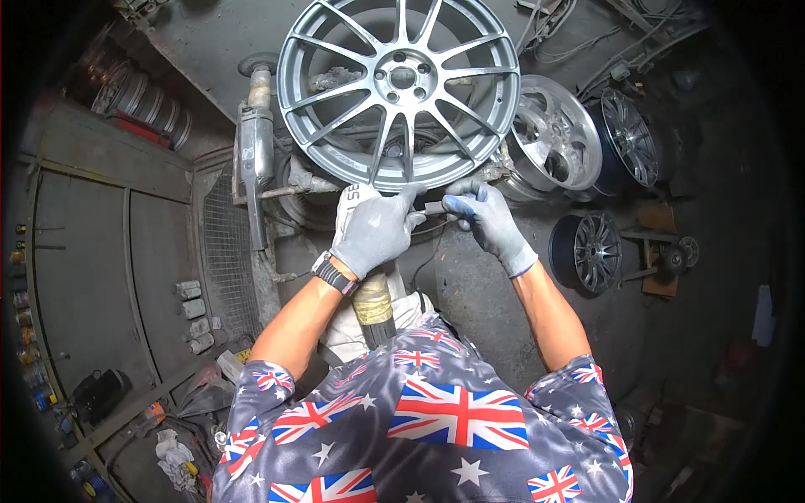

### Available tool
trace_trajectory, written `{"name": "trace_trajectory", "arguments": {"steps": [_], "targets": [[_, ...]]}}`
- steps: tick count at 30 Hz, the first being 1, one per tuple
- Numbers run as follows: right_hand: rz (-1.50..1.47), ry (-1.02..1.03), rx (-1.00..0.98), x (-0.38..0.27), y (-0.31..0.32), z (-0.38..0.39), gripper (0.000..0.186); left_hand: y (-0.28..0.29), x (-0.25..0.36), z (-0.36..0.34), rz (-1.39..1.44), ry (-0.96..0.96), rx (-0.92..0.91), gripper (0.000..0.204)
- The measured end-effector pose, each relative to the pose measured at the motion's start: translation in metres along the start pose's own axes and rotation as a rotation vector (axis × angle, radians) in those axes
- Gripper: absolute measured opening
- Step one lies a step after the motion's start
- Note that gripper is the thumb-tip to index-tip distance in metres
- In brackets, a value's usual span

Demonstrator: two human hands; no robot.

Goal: The person applies masking tape to the rim of a silver car wheel using a handheld tool. They then use a power drill with a brush attachment to clean or polish the wheel's surface, moving the tool along the spokes and rim.

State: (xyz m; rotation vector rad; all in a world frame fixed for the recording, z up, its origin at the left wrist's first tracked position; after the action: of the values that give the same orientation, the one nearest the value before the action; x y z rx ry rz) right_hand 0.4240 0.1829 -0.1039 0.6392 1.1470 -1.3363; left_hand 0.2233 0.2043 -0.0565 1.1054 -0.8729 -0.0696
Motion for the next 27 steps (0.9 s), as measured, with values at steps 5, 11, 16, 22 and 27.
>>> {"name": "trace_trajectory", "arguments": {"steps": [5, 11, 16, 22, 27], "targets": [[-0.205, -0.104, -0.043, 0.012, 0.0, -0.002, 0.023, 0.004, 0.008, 0.002, 0.044, -0.109, 0.028, 0.028], [0.128, 0.016, -0.023, -0.003, -0.01, 0.007, 0.018, -0.008, -0.003, -0.001, 0.04, -0.193, 0.036, 0.029], [0.866, 0.512, 0.016, -0.037, -0.027, 0.029, 0.02, -0.005, -0.003, -0.004, 0.063, -0.176, -0.009, 0.028], [0.911, 0.419, 0.056, -0.027, -0.028, 0.021, 0.018, -0.011, -0.006, -0.009, 0.103, -0.116, -0.086, 0.027], [0.841, 0.157, 0.045, -0.032, -0.032, 0.015, 0.029, -0.001, 0.003, 0.003, 0.143, -0.101, 0.005, 0.025]]}}
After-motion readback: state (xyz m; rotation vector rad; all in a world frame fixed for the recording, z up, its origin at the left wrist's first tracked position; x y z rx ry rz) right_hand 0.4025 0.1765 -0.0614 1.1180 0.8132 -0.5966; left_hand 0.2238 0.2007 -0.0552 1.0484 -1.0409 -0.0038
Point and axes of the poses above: each hand's wrist, its own z-axis away from the middle knuckle, its own y-axis out of the back of the hand, x = y × z, the point moved 7 cm from there along -z, towards the middle knuckle, and after that the axes turned 14 degrees about -x, right-handed, at the moved point
